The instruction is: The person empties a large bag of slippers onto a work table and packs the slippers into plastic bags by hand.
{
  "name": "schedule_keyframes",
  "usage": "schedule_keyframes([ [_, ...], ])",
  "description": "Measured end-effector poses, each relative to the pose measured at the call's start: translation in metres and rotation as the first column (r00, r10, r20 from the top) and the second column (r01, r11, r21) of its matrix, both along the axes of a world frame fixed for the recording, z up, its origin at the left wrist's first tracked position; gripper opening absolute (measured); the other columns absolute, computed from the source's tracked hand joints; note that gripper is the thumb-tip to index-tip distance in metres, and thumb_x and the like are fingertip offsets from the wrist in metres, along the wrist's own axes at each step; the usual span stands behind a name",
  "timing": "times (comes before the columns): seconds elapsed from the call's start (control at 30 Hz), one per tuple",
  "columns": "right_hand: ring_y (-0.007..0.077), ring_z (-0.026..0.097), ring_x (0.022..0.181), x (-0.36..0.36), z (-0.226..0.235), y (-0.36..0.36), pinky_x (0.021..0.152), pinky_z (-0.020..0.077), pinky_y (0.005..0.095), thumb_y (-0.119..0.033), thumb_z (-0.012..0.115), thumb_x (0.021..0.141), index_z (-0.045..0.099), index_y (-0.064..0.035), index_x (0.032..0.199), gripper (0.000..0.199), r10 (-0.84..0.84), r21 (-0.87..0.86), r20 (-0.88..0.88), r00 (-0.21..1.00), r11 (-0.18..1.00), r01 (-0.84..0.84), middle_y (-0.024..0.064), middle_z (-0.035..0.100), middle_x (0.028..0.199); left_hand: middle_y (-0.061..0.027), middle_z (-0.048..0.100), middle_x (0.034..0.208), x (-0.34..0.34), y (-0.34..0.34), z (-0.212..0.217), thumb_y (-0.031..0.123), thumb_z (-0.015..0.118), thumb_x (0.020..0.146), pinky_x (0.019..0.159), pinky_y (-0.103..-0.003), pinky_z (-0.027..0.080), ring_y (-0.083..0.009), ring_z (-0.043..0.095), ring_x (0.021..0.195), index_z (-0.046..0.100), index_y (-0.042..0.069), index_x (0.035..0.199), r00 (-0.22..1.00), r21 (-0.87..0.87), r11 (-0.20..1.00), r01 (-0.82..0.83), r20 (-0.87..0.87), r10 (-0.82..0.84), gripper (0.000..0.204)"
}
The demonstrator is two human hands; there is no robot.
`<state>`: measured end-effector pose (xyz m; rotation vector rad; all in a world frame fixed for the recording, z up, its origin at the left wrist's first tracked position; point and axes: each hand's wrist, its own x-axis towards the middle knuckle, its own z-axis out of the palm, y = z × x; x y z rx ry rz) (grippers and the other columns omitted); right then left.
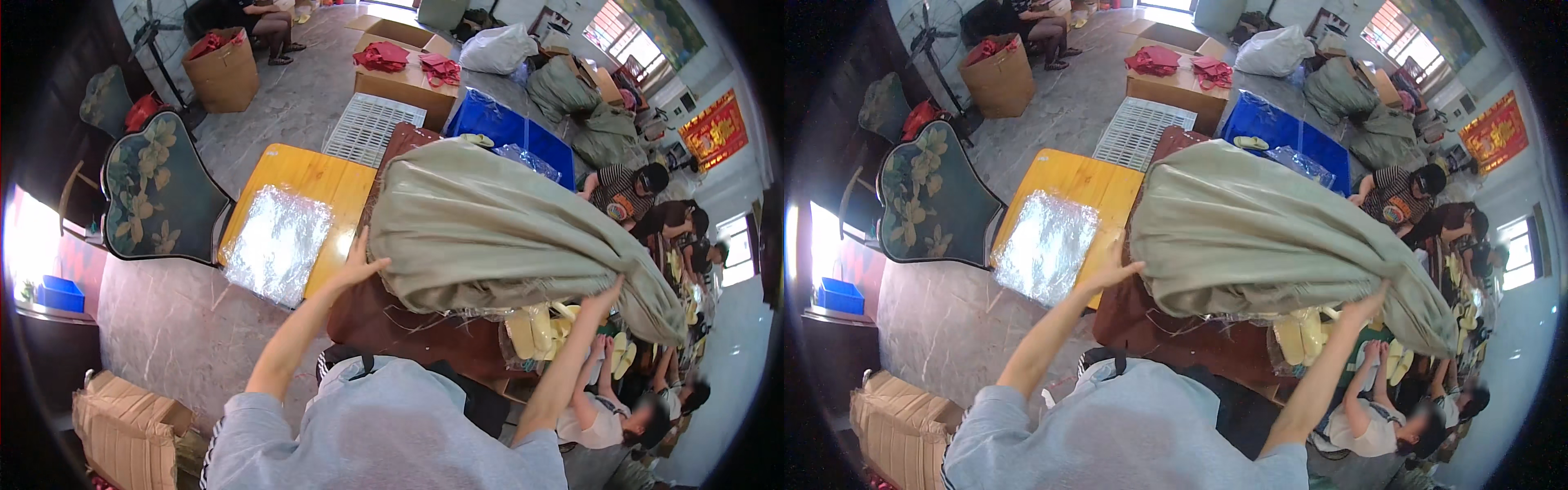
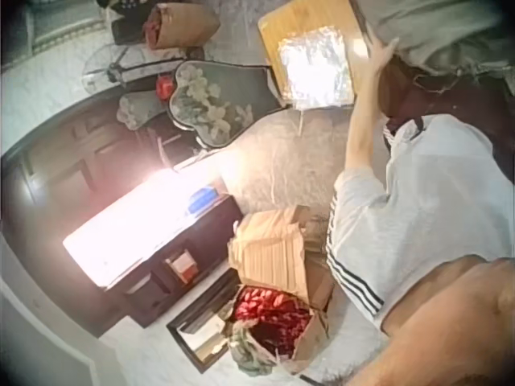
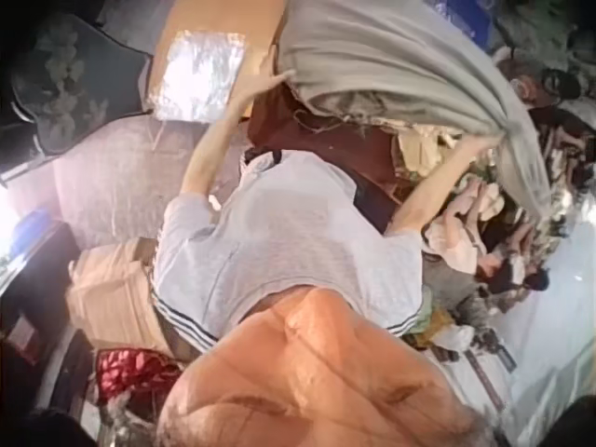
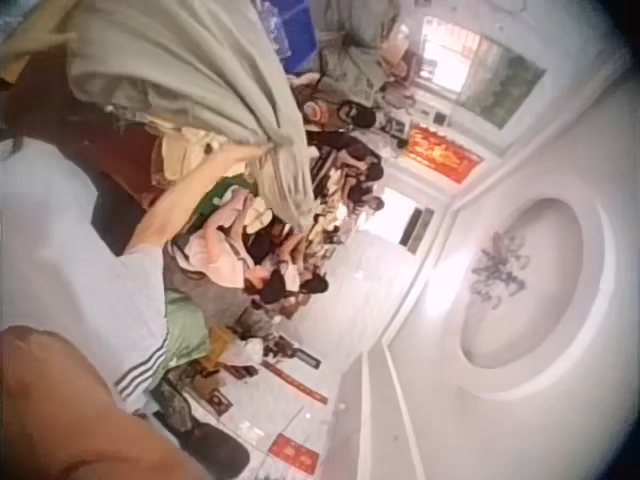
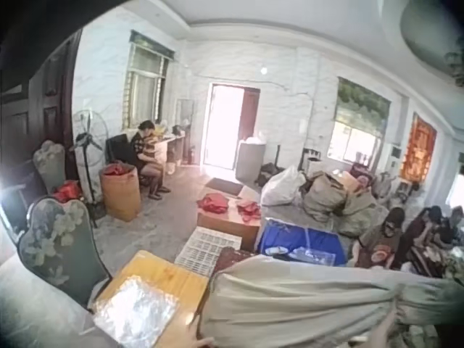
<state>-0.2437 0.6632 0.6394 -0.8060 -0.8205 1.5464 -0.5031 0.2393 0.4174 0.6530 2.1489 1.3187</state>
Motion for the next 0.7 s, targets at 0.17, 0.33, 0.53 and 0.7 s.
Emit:
schedule_keyframes([
  [0.17,0.0321,0.045,0.121,0.044,0.069,-0.012,0.102,0.0352,0.0474,-0.036,0.053,0.088,0.045,-0.0037,0.130,0.054,-0.127,-0.007,0.054,0.990,0.992,0.127,0.0130,0.050,0.130,-0.0357,-0.008,0.144,0.027,0.064,-0.027,0.057,0.072,0.069,0.110,-0.050,0.016,-0.0466,-0.001,0.137,0.001,0.016,0.147,0.993,0.119,0.990,-0.079,0.102,0.067,0.114],
  [0.33,0.0331,0.044,0.121,0.086,0.135,-0.021,0.104,0.0323,0.0487,-0.036,0.040,0.094,0.044,-0.0038,0.131,0.050,-0.113,0.183,0.105,0.988,0.979,0.093,0.0147,0.047,0.132,-0.0323,-0.005,0.145,0.034,0.120,0.005,0.061,0.069,0.067,0.108,-0.049,0.024,-0.0529,0.011,0.133,0.016,0.019,0.146,0.996,-0.046,0.999,0.028,0.085,-0.024,0.104],
  [0.53,0.0301,0.044,0.122,0.103,0.121,0.011,0.102,0.0358,0.0462,-0.035,0.051,0.092,0.042,-0.0047,0.133,0.051,0.051,0.094,0.148,0.988,0.993,-0.065,0.0126,0.047,0.133,-0.0308,-0.019,0.144,0.068,0.148,-0.043,0.048,0.069,0.076,0.102,-0.050,0.034,-0.0557,0.017,0.130,0.000,0.031,0.146,0.969,-0.064,0.971,0.232,0.108,-0.224,0.101],
  [0.7,0.0251,0.048,0.118,0.043,0.105,-0.019,0.099,0.0393,0.0400,-0.028,0.058,0.090,0.043,-0.0039,0.131,0.050,0.056,0.191,0.192,0.980,0.977,-0.093,0.0085,0.050,0.130,-0.0304,-0.013,0.147,0.053,0.110,-0.070,0.053,0.065,0.077,0.106,-0.048,0.027,-0.0443,0.000,0.138,0.002,0.021,0.148,0.922,-0.103,0.966,0.236,0.339,-0.189,0.100],
])
